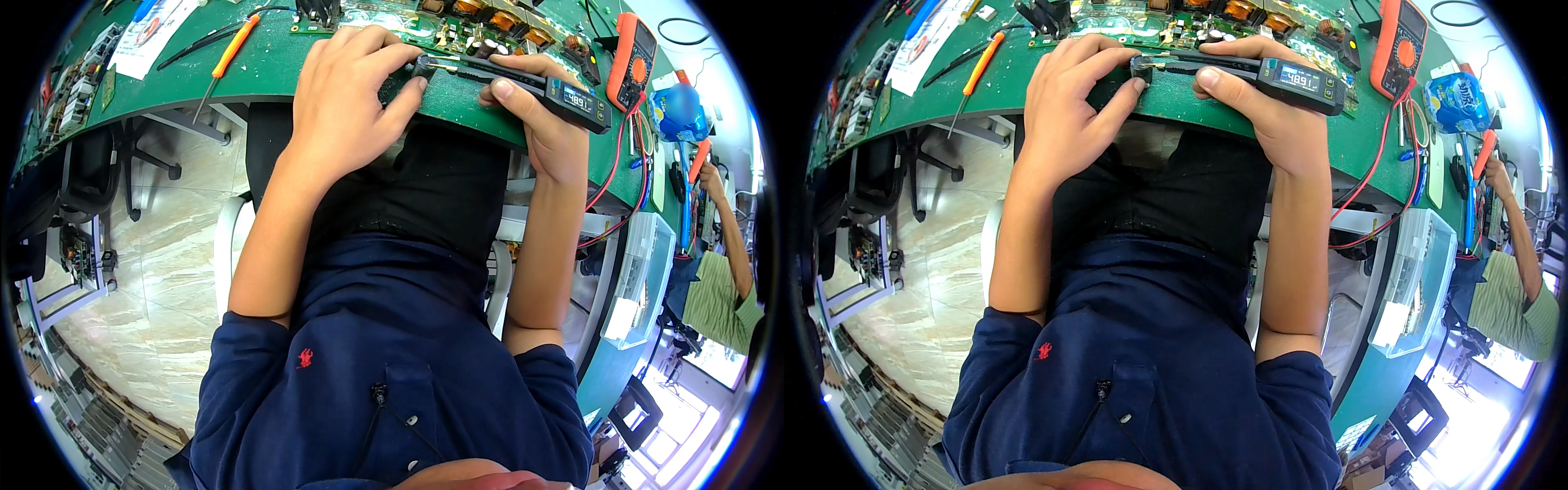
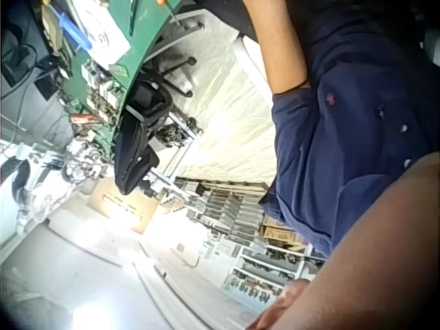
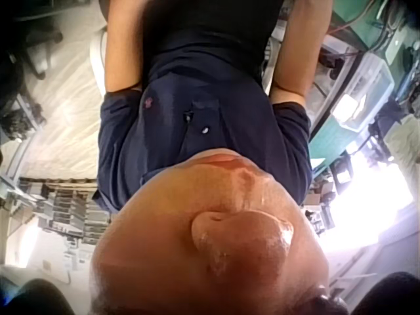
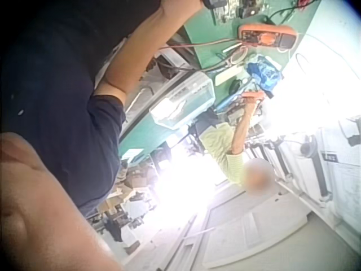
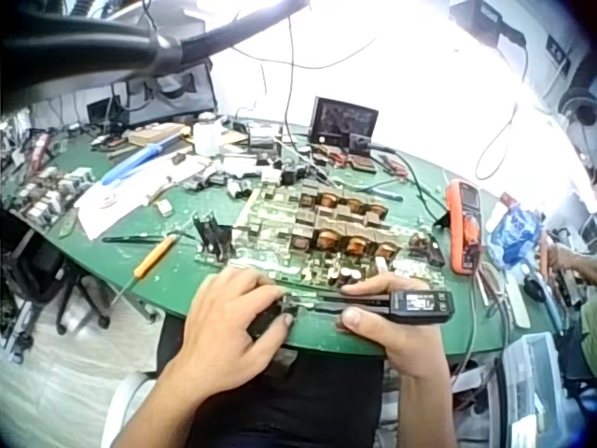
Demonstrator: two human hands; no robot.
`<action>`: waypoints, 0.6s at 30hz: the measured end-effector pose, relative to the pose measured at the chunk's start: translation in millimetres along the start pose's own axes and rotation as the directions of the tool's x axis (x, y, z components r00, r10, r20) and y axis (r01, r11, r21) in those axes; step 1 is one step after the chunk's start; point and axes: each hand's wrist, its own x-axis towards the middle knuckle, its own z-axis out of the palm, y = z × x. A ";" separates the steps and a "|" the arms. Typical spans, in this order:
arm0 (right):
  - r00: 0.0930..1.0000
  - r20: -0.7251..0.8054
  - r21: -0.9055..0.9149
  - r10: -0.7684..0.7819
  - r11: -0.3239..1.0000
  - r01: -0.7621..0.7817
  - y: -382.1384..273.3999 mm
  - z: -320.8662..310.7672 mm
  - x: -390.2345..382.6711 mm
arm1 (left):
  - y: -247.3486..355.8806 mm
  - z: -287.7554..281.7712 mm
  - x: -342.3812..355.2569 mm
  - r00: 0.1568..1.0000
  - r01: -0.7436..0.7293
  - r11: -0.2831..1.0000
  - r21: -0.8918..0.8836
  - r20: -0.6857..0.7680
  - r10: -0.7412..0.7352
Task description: The person uses a pair of digital tweezers to measure the capacitance of several electronic components.
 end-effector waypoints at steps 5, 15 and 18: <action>1.000 0.006 0.001 -0.001 1.000 0.001 -0.7 0.0 0.3 | -0.6 1.4 -0.1 1.000 -0.007 1.000 0.000 -0.017 0.007; 1.000 0.006 0.007 -0.006 1.000 0.006 -1.1 0.5 -0.1 | -3.3 4.3 -0.5 0.999 -0.016 1.000 0.009 -0.033 0.017; 1.000 0.009 0.003 -0.005 1.000 0.005 -1.9 0.5 -0.2 | -3.5 4.4 -0.4 0.999 -0.019 1.000 0.010 -0.035 0.019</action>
